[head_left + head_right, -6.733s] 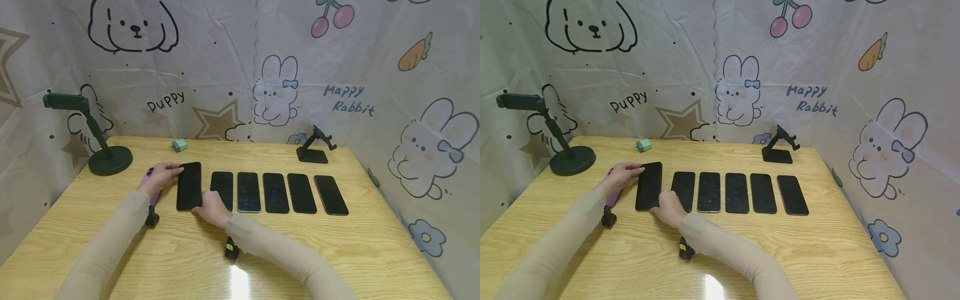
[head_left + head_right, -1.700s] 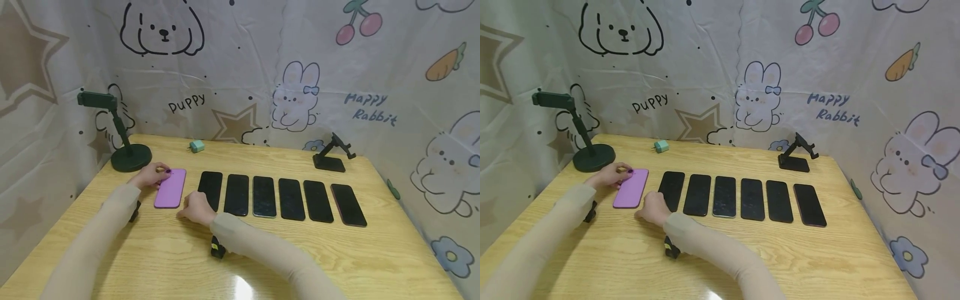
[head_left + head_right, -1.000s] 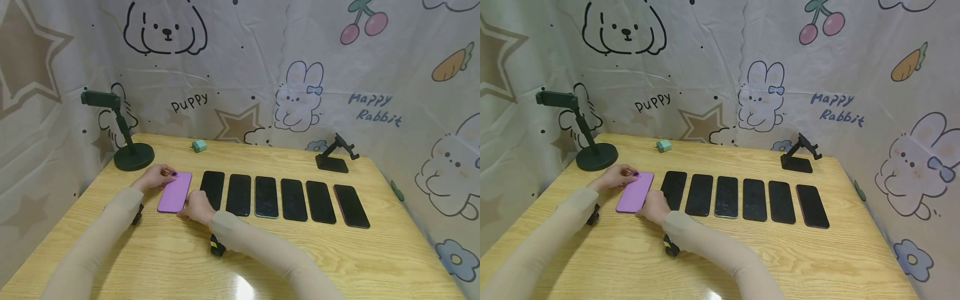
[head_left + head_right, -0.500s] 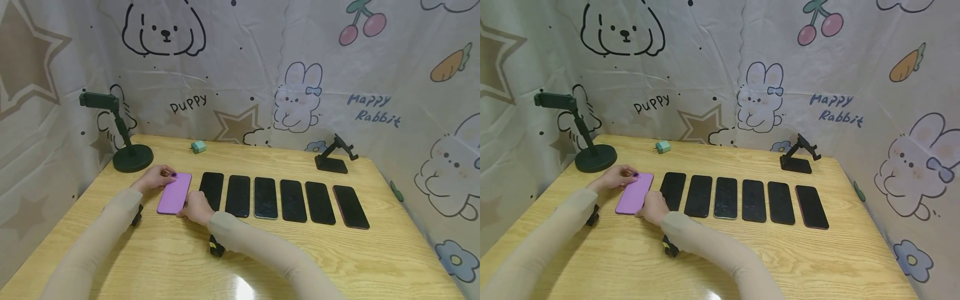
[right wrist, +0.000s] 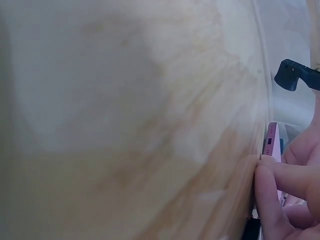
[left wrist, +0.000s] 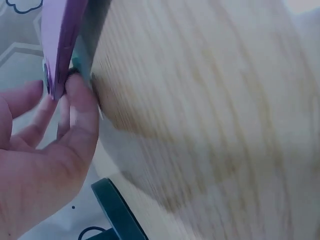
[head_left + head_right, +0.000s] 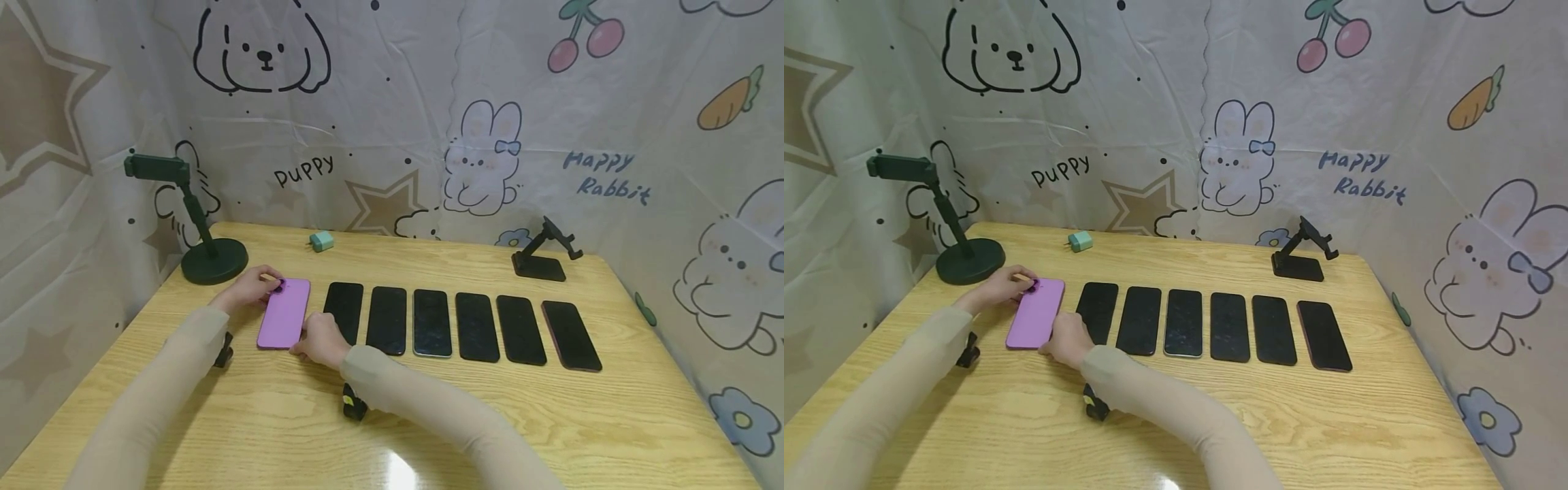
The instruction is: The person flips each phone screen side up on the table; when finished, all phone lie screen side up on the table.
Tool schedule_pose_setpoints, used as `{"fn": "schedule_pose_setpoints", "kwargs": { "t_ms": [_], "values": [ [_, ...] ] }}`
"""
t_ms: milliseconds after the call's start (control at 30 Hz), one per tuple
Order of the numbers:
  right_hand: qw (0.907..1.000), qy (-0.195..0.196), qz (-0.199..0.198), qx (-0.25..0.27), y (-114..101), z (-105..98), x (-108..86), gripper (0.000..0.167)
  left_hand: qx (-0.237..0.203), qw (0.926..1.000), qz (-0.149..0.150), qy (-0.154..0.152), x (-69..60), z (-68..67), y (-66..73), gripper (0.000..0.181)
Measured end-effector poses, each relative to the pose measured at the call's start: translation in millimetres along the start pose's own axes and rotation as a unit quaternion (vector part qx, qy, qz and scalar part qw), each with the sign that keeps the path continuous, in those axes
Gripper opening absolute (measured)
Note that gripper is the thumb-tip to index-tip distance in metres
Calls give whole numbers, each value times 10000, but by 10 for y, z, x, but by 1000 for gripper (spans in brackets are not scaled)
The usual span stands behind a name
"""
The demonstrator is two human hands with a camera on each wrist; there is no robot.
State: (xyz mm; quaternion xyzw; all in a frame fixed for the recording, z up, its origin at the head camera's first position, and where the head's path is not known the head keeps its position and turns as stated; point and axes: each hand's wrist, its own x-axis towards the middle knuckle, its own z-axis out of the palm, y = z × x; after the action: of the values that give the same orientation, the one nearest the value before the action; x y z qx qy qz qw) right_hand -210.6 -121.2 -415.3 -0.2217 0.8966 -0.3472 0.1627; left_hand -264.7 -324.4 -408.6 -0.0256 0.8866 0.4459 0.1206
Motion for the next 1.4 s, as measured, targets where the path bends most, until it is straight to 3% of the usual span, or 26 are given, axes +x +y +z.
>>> {"fn": "schedule_pose_setpoints", "kwargs": {
  "t_ms": [200, 467, 633, 867, 1133, 1400],
  "values": [
    [9999, 16, 32, -134, 10, 8, 12, 16, -17, 9995, -185, 257, -24, -3, 43, 41],
    [9988, 119, -256, -402, 37, -3, 4, 16, 388, 9957, 43, 839, -12, -10, 84, 41],
    [9987, 85, -468, -192, 53, -16, -24, 20, 465, 9928, 112, 1100, -22, 20, 113, 41],
    [9968, 155, -686, -391, 58, -35, -50, 29, 490, 9879, 109, 1468, -10, 66, 143, 39],
    [9980, 157, -597, -103, 54, -36, -73, 40, 363, 9864, 71, 1599, 30, 101, 191, 37],
    [9924, 439, -1011, -543, 31, -51, -90, 41, 189, 9878, 159, 1538, 85, 154, 243, 36]
  ]
}}
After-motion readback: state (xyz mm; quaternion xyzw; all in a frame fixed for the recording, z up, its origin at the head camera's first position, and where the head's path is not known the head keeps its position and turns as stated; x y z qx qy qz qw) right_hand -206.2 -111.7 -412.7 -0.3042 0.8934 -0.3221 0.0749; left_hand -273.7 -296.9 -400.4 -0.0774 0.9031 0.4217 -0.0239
